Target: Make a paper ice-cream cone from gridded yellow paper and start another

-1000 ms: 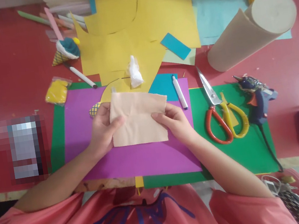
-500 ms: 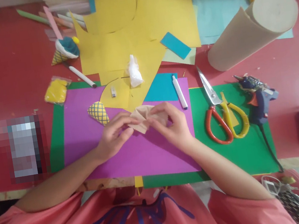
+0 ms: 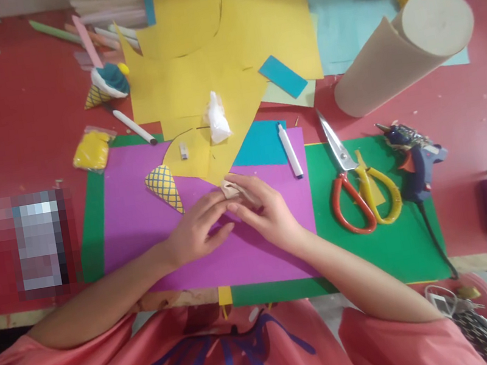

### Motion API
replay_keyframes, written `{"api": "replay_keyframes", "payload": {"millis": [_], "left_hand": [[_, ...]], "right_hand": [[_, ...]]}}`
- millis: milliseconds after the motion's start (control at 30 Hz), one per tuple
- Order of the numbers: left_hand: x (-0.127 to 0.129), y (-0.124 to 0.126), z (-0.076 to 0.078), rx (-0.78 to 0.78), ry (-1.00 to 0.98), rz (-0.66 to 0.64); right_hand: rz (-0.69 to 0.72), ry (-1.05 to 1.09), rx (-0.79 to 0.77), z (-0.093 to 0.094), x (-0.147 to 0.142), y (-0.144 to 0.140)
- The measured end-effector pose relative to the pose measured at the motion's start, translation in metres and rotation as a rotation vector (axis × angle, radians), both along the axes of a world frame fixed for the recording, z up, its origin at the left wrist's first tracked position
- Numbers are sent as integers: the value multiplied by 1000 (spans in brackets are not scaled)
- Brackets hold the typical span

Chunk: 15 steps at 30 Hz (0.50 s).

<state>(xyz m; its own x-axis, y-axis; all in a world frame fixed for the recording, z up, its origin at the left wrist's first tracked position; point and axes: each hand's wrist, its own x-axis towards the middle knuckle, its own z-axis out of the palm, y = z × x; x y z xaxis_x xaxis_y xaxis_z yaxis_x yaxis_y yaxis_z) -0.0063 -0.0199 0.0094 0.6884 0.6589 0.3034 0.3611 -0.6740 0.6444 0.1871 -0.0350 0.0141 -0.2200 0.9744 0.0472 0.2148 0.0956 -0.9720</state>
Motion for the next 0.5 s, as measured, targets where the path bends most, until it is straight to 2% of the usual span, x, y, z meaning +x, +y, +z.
{"api": "replay_keyframes", "payload": {"millis": [100, 167, 233, 333, 400, 500], "left_hand": [[3, -2, -2, 110, 50, -26], [3, -2, 3, 158, 56, -43], [1, -1, 13, 149, 49, -42], [-11, 4, 35, 53, 69, 20], [-25, 10, 46, 15, 155, 160], [-51, 16, 47, 41, 303, 534]], "right_hand": [[-10, 106, -100, 0, -2, 0], [-35, 159, -126, 0, -1, 1], [-83, 164, -127, 0, 0, 2], [-197, 138, -124, -2, 3, 5], [-245, 163, -147, -4, 4, 6], [-244, 276, -175, -5, 5, 9]]}}
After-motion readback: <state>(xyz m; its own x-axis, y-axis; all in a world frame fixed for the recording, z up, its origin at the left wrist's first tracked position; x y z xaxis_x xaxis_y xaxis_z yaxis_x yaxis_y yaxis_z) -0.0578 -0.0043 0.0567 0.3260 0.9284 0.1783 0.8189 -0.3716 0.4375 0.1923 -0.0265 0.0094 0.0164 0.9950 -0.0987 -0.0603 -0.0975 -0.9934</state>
